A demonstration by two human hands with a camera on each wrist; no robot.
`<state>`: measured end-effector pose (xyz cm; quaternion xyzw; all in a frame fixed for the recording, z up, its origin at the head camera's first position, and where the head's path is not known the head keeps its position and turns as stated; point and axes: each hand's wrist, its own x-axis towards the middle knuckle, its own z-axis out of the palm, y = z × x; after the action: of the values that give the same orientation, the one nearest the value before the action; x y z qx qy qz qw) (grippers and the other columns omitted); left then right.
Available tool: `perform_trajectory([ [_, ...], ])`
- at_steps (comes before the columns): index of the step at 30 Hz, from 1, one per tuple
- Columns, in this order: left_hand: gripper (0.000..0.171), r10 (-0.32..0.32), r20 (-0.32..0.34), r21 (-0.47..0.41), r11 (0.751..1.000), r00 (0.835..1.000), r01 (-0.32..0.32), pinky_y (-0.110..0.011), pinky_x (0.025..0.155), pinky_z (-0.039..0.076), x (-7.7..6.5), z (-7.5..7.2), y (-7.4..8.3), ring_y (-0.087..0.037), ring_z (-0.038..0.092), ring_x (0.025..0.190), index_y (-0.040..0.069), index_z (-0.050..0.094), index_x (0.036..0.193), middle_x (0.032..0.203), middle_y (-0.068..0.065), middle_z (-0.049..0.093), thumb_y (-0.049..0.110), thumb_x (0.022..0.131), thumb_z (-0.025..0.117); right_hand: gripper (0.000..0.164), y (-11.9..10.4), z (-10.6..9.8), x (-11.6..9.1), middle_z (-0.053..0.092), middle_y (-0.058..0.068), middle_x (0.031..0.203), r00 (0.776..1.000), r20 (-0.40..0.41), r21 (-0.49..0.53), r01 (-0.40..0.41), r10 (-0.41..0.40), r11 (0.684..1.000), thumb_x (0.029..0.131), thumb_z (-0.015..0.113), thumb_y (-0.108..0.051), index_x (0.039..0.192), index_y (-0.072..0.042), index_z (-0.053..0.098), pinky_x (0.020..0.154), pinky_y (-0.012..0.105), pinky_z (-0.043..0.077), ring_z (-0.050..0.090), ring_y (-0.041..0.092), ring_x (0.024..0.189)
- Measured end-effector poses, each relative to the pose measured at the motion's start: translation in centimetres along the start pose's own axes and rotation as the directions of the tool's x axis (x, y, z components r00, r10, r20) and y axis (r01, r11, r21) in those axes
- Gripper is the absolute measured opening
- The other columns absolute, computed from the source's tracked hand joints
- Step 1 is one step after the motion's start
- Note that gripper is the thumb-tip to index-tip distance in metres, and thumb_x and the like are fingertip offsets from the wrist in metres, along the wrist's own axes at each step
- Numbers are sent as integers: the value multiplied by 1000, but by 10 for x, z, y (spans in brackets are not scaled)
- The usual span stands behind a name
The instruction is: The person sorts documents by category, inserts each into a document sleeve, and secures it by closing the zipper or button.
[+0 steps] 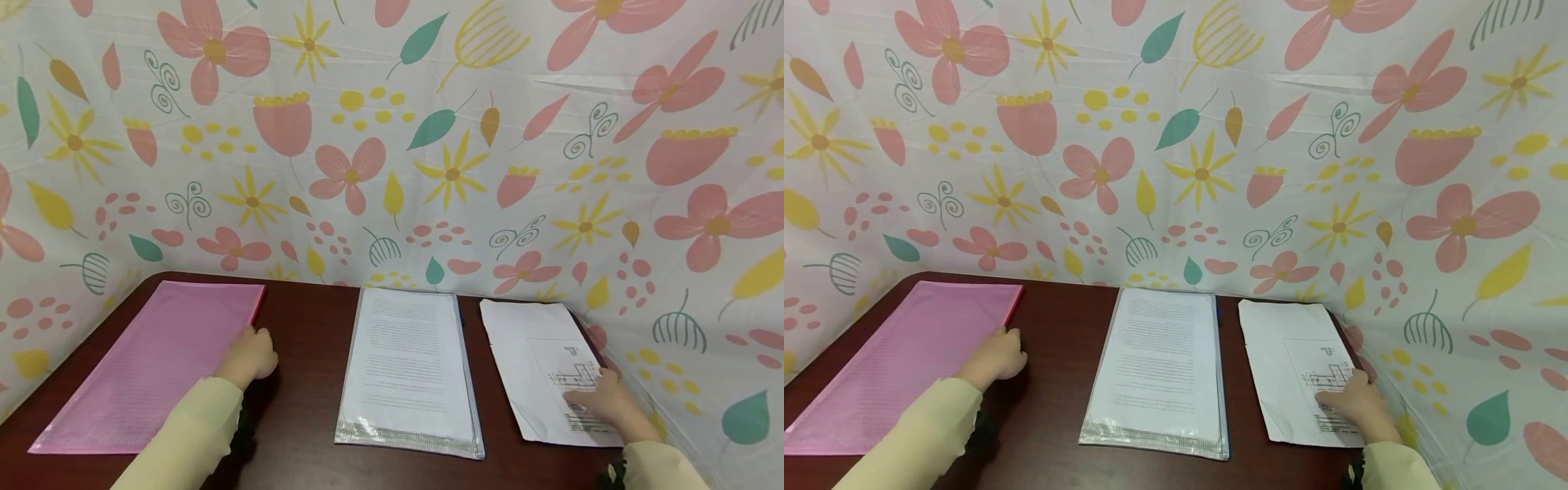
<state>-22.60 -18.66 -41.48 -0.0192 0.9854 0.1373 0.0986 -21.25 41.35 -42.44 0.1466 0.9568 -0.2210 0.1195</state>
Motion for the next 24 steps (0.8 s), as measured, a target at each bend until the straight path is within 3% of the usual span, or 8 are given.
perform_trajectory([
  [3,47,-87,36,-23,996,996,88,-55,82,47,-3,-7,-6,-46,51,103,-19,42,124,117,-38,47,7,87,52,108,2,-2,-3,44,42,108,999,-22,56,30,-29,998,75,74,-38,132,26,8,73,43,49,55,37,86],
  [6,41,-160,72,-31,986,984,163,-51,71,49,-5,-13,-11,-39,53,93,-18,47,121,112,-33,52,4,86,53,107,2,-4,-5,39,44,115,998,-44,71,43,-40,997,75,76,-34,134,25,9,79,47,47,53,41,91],
  [10,14,-206,108,-50,976,973,212,-41,61,46,-10,-18,-20,-32,48,78,-8,59,95,95,-23,55,0,83,55,112,2,-5,-6,35,47,120,999,-49,14,14,-13,1000,73,76,-40,135,24,8,86,56,43,49,49,98],
  [13,2,-201,121,-53,977,972,209,-39,61,44,-12,-19,-24,-30,47,76,-2,60,81,88,-17,54,0,82,59,109,4,-5,-6,37,46,120,998,-62,-8,16,-17,1000,71,78,-41,134,23,15,86,58,42,49,51,100],
  [18,7,-169,80,-41,984,982,173,-39,60,45,-11,-19,-26,-30,49,78,-3,61,89,98,-23,58,-2,83,57,97,9,-5,-3,49,39,110,996,-91,43,28,-24,999,67,82,-35,126,23,31,75,46,47,55,39,88],
  [22,12,-137,35,-41,989,990,139,-39,60,46,-12,-20,-27,-29,52,80,-4,62,91,107,-29,60,-4,84,53,94,10,-7,-2,46,42,113,994,-110,69,19,-12,997,68,79,-21,133,22,27,80,50,46,53,43,92],
  [24,12,-122,17,-43,992,992,123,-40,60,47,-12,-21,-28,-29,54,81,-3,62,90,107,-29,60,-4,85,51,75,9,-8,-7,50,41,106,993,-119,83,15,-5,996,70,73,-12,126,24,37,76,48,47,54,42,88],
])
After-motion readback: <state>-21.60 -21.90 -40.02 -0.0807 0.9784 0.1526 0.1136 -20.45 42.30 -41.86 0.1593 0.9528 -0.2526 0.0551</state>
